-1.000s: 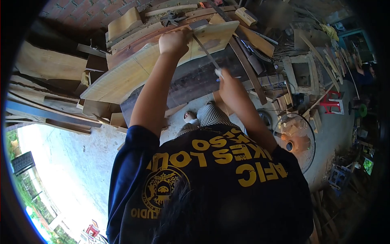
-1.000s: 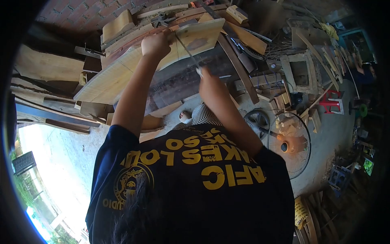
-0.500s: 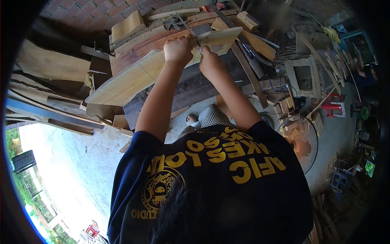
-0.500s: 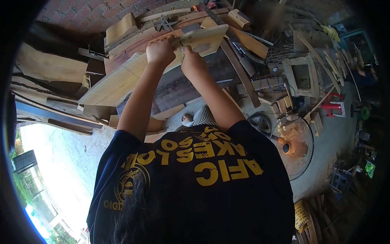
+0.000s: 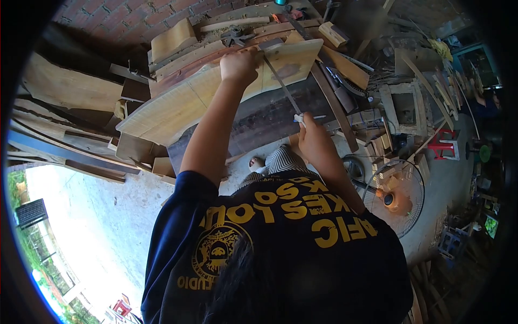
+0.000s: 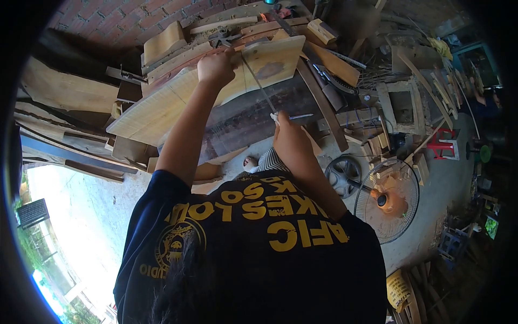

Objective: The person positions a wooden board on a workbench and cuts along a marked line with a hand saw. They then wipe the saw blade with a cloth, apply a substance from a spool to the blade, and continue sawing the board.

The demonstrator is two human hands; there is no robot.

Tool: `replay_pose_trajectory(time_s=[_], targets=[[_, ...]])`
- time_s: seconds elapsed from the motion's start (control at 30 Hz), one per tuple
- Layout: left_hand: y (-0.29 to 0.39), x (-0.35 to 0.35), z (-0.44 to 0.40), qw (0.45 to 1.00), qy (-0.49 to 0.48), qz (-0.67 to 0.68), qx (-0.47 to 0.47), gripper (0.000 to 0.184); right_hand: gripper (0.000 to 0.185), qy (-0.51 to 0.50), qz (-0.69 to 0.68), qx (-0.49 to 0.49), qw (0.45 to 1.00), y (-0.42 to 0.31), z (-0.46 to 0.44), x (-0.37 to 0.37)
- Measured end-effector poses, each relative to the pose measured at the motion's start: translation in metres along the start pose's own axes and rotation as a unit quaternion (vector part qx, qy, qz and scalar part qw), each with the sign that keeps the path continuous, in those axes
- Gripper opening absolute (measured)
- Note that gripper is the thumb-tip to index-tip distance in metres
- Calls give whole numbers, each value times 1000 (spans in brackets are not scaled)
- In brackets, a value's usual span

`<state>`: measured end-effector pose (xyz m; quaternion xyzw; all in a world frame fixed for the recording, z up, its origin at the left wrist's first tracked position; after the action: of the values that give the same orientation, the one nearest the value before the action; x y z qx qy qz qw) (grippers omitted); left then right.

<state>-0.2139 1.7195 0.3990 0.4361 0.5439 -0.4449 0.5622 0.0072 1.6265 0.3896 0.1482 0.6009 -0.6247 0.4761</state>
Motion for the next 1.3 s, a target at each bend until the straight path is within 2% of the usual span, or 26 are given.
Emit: replay_pose_trajectory(time_s=[0.1, 0.37, 0.47, 0.53, 0.63, 0.7, 0.8, 0.97, 1.07, 1.17, 1.23, 1.3], targets=[[-3, 0, -5, 1000, -4, 1, 20, 34, 17, 10, 2, 9, 1000, 8, -10, -5], [-4, 6, -9, 999, 27, -16, 30, 31, 20, -19, 8, 28, 999, 9, -14, -12], [-4, 3, -8, 999, 23, -13, 28, 29, 18, -2, -9, 2, 1000, 16, -19, -13], [-1, 2, -6, 999, 22, -12, 26, 28, 15, 11, -37, -59, 998, 10, -17, -14], [4, 6, 6, 1000, 19, -14, 12, 26, 16, -21, -55, -53, 997, 0, -20, -2], [15, 4, 21, 996, 79, -35, 34, 25, 18, -22, -41, -46, 998, -13, -31, 6], [17, 1, 27, 994, 104, -7, 42, 24, 20, -9, -29, -48, 998, -16, -58, 22], [15, 4, 30, 996, 88, 6, 31, 25, 21, 2, -31, -60, 998, -26, -102, 30], [19, 5, 33, 991, 127, -6, 49, 26, 22, 15, -26, -77, 997, -36, -112, 30], [15, 2, 27, 992, 124, -17, 32, 26, 25, 5, -24, -67, 997, -34, -98, 24], [7, 4, 15, 999, 45, -9, -3, 25, 24, -13, -37, -64, 997, -17, -55, 12], [7, 3, 11, 999, 35, -7, -6, 25, 22, -31, -55, -73, 995, 7, -5, -2]])
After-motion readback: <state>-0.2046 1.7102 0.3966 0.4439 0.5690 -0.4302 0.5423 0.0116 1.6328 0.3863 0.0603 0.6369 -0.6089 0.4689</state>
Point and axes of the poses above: each hand's wrist, its own z-axis away from the middle knuckle, its own x-axis out of the palm, y = z × x, the point moved 8 cm from there along -z, towards the middle knuckle, and after that the axes turned 6 degrees about -z, right-handed, at the moved point
